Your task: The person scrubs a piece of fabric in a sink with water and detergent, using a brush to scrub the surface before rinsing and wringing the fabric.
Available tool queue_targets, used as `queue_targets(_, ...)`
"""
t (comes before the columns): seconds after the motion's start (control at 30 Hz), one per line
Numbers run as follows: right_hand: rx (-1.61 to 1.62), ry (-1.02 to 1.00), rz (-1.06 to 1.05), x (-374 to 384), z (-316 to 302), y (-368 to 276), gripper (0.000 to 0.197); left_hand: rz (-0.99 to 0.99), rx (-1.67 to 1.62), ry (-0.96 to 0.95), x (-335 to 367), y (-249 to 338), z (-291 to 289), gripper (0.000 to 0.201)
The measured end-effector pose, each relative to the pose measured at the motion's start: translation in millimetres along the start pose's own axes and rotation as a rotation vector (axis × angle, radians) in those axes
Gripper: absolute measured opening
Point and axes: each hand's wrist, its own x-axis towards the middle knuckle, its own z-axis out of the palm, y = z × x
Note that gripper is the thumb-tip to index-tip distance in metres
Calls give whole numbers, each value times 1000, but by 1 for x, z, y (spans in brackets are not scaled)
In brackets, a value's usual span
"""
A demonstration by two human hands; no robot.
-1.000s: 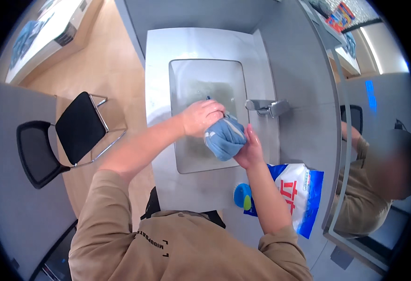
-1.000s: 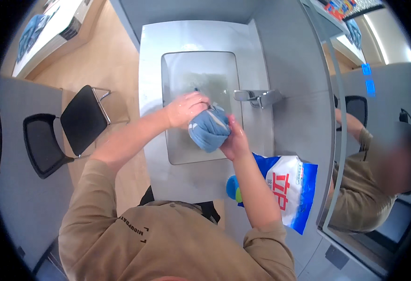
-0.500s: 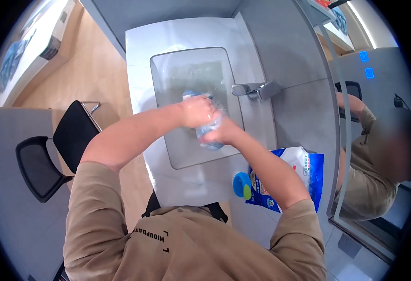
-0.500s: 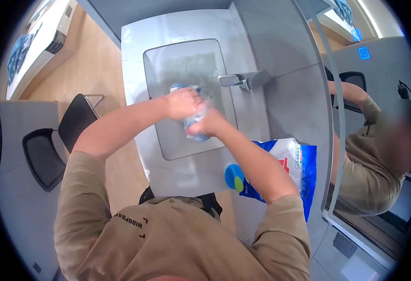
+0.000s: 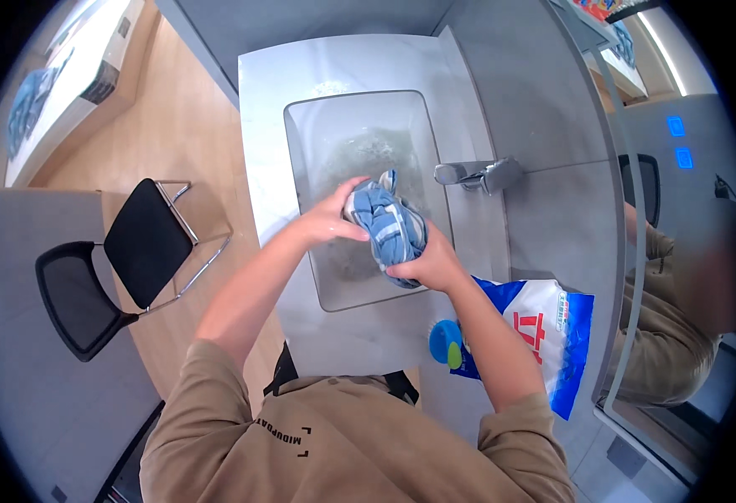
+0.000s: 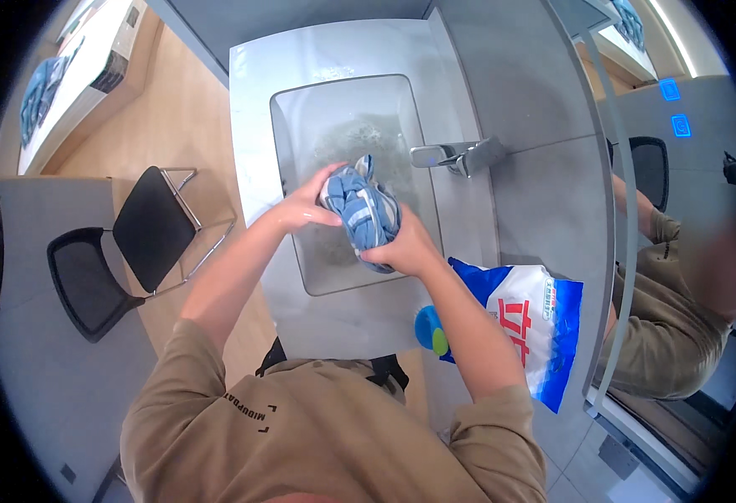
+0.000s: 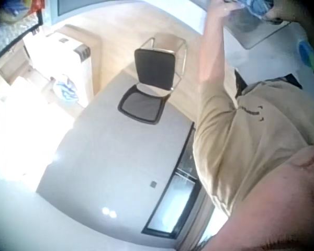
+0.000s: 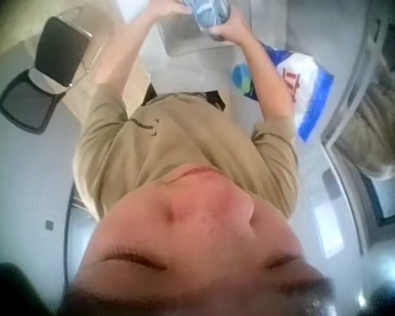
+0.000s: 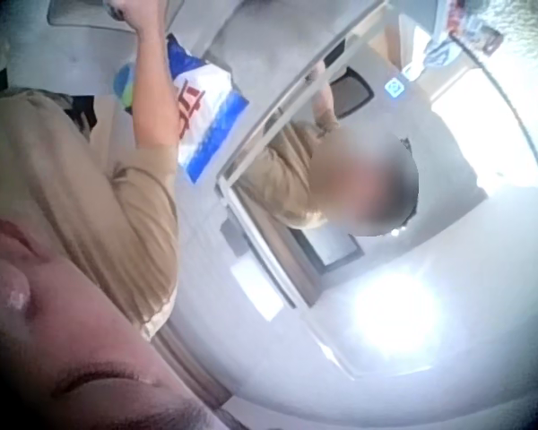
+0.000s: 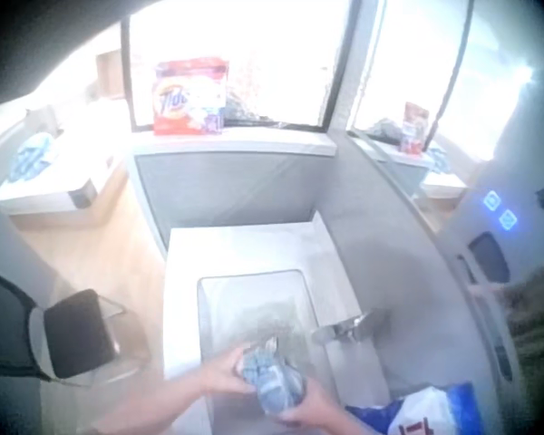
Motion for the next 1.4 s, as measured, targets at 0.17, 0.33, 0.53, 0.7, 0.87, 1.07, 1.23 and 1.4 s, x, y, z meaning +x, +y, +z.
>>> queue_targets(0.17, -235, -123, -120, 8, 9, 7, 77, -180, -918, 163, 0, -4, 23, 99)
queue_targets(0.33, -707, -281, -91, 16, 16, -6, 56, -172, -245, 228, 22, 20, 46, 60)
queue_targets(0.53, 61, 35, -277, -20, -2, -5, 81, -4, -503, 344, 16, 22, 33, 47)
queue_targets(0.7, 993, -39, 136, -19, 19, 63, 99, 82, -727, 226, 24, 0, 36, 48)
queue_targets(0.87, 1419, -669, 106, -22, 9, 53, 98, 125, -636, -19, 29, -1, 34, 49)
queue_targets(1.07, 647, -339, 323, 5, 0, 5, 79, 203, -11, 213, 47, 13, 48, 36)
queue_targets(1.23, 208, -194, 269, 38, 21, 15, 69, 2, 231, 408, 56, 2, 49, 44)
queue_targets(1.4, -530, -154, 183, 39, 15, 11, 51, -117, 97, 460, 51, -20, 62, 78)
